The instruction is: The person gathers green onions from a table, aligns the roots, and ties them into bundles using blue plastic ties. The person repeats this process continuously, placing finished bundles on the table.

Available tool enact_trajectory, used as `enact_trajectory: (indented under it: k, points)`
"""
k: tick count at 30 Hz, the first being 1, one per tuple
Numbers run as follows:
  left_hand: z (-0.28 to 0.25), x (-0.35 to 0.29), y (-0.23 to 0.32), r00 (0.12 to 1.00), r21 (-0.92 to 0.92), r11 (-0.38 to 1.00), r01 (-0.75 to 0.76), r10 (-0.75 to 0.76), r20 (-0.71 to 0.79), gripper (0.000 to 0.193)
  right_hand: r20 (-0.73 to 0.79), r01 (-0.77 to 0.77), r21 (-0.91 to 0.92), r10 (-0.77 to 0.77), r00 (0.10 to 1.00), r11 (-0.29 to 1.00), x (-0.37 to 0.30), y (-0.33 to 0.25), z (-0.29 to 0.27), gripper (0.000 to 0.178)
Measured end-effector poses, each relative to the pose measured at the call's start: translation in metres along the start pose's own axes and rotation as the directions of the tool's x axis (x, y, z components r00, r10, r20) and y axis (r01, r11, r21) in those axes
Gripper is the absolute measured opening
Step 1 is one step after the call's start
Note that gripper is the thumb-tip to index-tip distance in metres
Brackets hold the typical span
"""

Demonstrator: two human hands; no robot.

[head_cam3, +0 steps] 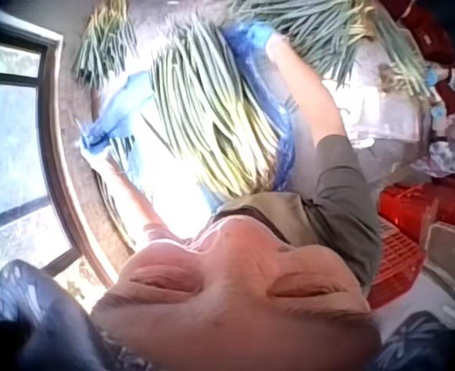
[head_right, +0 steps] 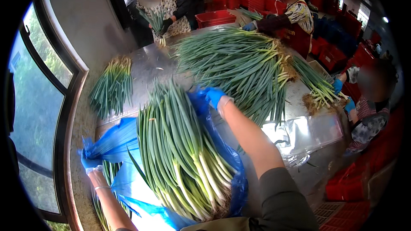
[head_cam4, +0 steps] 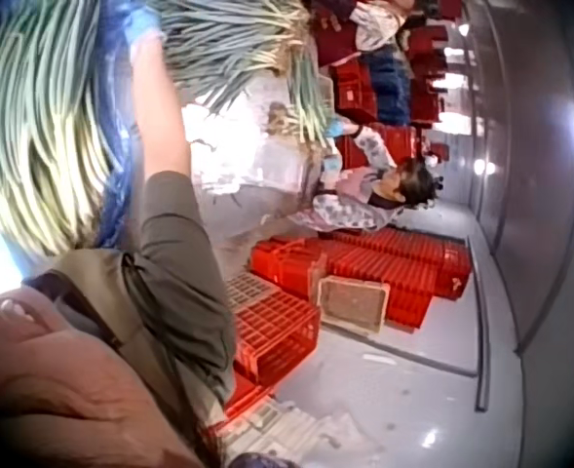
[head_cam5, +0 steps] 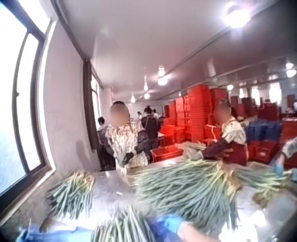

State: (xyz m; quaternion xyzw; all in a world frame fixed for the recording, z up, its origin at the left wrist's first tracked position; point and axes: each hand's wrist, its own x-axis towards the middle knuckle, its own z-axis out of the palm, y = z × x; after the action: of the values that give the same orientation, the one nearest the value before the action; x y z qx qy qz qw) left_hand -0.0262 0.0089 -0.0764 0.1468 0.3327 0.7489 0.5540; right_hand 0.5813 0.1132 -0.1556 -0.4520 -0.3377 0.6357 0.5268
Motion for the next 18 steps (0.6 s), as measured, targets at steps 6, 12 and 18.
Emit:
enact_trajectory:
  k: [6, 12, 18]
  points:
    - [0.0, -0.083, 0.039, 0.989, -0.005, 1.0, 0.02, -0.019, 0.144, 0.069, 0.06, 0.176, 0.258, -0.198, 0.978, 0.95, -0.093, -0.078, 0.032, 0.052]
    - [0.02, -0.219, 0.085, 0.96, -0.152, 0.954, -0.257, 0.27, 0.069, 0.067, 0.453, 0.074, 0.104, -0.114, 0.884, 0.992, -0.242, -0.146, 0.048, 0.085]
    - [0.017, -0.327, 0.175, 0.558, -0.351, 0.824, -0.445, 0.562, 0.611, 0.064, 0.297, 0.369, 0.174, -0.406, 0.864, 0.913, -0.314, -0.125, 0.063, 0.059]
